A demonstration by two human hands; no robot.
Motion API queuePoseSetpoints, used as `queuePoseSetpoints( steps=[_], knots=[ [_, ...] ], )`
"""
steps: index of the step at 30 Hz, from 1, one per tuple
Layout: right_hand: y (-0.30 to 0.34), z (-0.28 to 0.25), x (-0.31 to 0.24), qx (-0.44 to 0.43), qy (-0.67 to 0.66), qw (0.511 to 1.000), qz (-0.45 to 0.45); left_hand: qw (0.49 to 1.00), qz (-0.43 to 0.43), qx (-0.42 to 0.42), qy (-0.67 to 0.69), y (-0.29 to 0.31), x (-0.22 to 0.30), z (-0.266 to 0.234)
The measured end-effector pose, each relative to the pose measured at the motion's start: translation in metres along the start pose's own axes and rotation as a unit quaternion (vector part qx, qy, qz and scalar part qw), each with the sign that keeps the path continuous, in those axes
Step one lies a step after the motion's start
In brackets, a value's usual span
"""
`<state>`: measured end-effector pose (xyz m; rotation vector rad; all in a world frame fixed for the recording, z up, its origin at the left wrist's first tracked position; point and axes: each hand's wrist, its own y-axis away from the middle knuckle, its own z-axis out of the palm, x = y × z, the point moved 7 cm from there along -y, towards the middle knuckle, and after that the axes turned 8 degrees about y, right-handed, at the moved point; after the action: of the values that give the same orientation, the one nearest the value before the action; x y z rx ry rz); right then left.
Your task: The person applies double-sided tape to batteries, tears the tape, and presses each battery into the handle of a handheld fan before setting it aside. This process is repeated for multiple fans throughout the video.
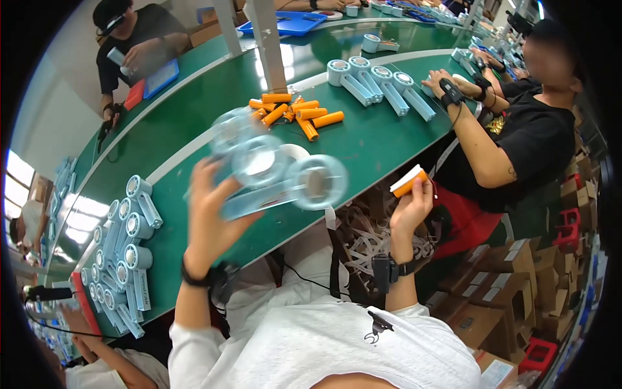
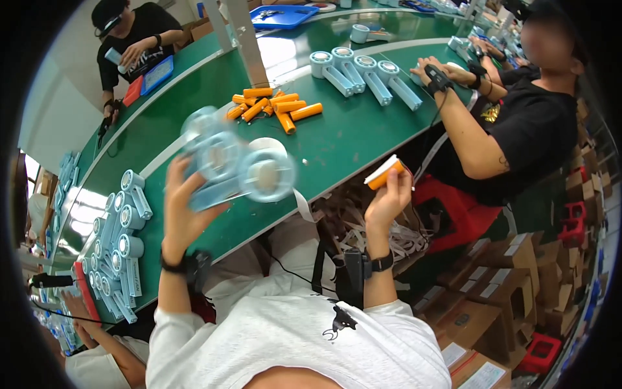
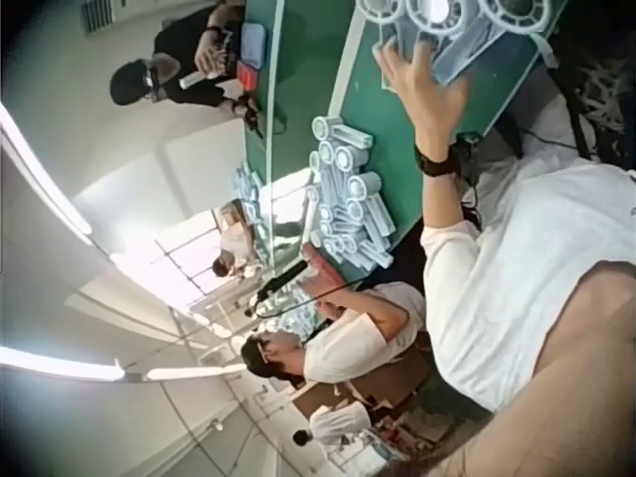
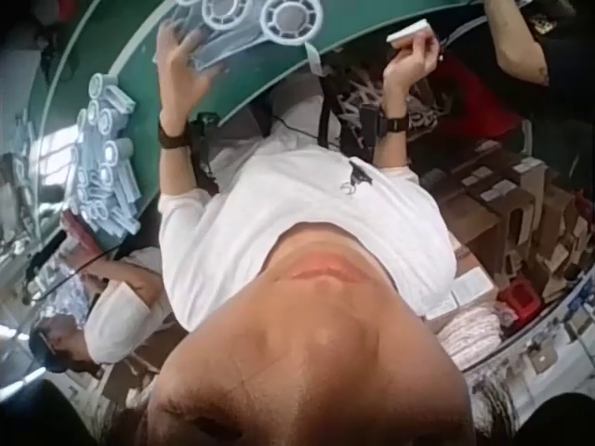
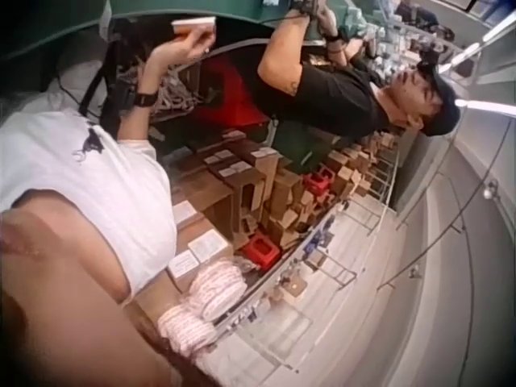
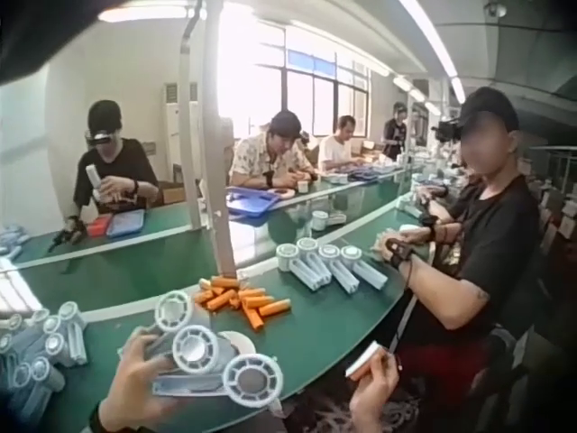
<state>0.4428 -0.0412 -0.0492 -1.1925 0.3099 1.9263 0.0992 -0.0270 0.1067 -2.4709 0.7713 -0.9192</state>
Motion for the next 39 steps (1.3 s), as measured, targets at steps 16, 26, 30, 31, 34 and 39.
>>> queuePoseSetpoints(
  steps=[16, 26, 30, 31, 34, 39],
  knots=[
    [0.061, -0.151, -0.023, 0.168, 0.163, 0.972, 0.037, 0.986, 0.048, -0.150, 0.048, -0.175, 0.021, 0.278],
    [-0.047, 0.028, -0.005, -0.205, -0.005, 0.974, 0.101, 0.987, 0.142, -0.070, 0.019, -0.150, 0.017, 0.187],
    [-0.011, 0.078, 0.013, -0.306, -0.068, 0.934, 0.173, 0.987, -0.127, -0.092, -0.046, -0.142, -0.122, 0.071],
    [-0.004, 0.088, 0.021, -0.316, -0.074, 0.929, 0.180, 0.963, -0.190, -0.122, -0.148, -0.137, -0.184, 0.041],
    [0.002, 0.089, 0.047, -0.307, 0.009, 0.940, 0.145, 0.919, -0.222, 0.086, -0.313, -0.119, -0.279, -0.043],
    [0.007, 0.092, 0.027, -0.292, 0.134, 0.942, 0.100, 0.946, -0.282, -0.009, -0.163, -0.078, -0.386, -0.057]
  ],
)
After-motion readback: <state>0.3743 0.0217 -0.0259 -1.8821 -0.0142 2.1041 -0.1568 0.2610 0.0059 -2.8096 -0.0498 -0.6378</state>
